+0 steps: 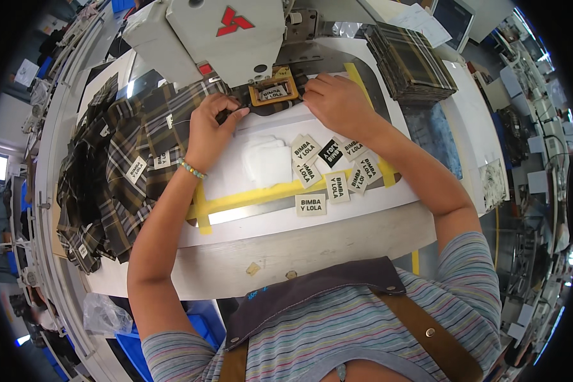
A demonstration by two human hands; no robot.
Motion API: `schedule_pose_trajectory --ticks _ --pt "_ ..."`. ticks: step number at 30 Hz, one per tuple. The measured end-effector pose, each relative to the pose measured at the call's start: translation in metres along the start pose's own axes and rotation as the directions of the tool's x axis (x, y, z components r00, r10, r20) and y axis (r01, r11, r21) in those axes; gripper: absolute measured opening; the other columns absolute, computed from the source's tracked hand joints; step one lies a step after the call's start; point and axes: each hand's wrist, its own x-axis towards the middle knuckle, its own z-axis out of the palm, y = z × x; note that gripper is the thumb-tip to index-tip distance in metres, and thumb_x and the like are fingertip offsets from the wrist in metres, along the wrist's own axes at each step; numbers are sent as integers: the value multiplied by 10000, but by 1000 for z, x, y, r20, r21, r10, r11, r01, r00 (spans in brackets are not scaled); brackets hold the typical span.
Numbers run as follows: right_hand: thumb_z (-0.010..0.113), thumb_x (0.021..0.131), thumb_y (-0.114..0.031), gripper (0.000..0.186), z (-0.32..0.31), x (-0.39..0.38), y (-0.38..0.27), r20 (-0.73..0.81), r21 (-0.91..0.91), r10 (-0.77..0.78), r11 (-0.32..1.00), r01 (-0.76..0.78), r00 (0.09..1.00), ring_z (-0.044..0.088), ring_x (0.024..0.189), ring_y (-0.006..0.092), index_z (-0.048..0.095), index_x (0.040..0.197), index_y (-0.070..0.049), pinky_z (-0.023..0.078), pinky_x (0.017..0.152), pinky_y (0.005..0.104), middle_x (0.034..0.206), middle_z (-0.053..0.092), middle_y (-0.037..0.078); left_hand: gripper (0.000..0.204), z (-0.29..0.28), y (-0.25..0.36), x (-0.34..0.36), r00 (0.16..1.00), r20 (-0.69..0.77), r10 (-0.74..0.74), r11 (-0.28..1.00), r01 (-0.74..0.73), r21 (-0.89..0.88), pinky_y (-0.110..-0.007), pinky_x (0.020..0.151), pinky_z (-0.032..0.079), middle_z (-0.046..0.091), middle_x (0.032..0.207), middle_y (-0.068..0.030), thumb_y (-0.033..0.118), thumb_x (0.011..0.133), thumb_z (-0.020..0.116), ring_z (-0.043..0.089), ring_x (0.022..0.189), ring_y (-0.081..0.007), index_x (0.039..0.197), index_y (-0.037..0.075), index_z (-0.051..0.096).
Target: The person uses a sewing machine to attach small white labels to plaid fabric pieces. They pick up a fabric piece, place a label on it, and feed it through the machine to stitch the label in place. The finished pieces are stacked to the left, and the process is repeated continuously.
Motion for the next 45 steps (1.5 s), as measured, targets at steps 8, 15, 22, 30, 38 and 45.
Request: schedule_pose_trajectory --ticks 8,15,22,30,38,45 --pt "758 932 -151 96 -32 0 -29 148 317 28 946 -74 989 696 991 259 763 971 -64 584 822 391 1042 734 41 182 -49 7 -18 901 181 394 796 -433 423 -423 933 543 718 1034 -105 20 832 825 692 1112 -323 877 -3 651" --pt "714 983 -221 159 -39 -17 -2 123 266 147 948 -175 982 704 1051 278 791 1004 -84 590 883 404 1093 768 26 149 -137 -65 -72 968 60 243 720 -222 658 -439 924 528 721 1079 -111 48 858 812 675 1058 -346 941 3 696" --pt "746 992 -153 175 -55 -24 -5 212 414 144 883 -222 967 727 1047 278 794 1110 -32 592 914 390 1133 775 74 248 -135 -18 -64 987 7 162 788 -134 601 -443 991 524 730 1180 -124 209 956 801 682 1126 -361 1065 1 721" --pt "780 977 -258 240 -30 7 -53 286 516 -32 847 -126 958 690 1013 264 793 1116 -63 569 873 391 1056 721 65 489 -43 -14 -42 937 311 159 687 -331 647 -465 1283 332 468 1693 -103 260 1103 580 366 1592 -357 1566 102 558" --pt "790 951 -295 253 -14 18 -66 599 582 60 652 -486 798 683 994 268 749 1078 -80 545 861 410 1022 683 61 635 -67 -70 -47 970 238 -51 808 -101 581 -472 1333 257 318 1781 -80 428 1116 525 219 1656 -361 1679 154 419" --pt "786 963 -270 223 -3 7 -73 371 677 95 654 -339 924 689 906 243 749 1034 -62 550 806 373 964 684 53 681 -81 -76 -46 976 212 -57 809 -79 582 -466 1330 258 325 1777 -94 478 1097 555 220 1660 -341 1674 140 427"
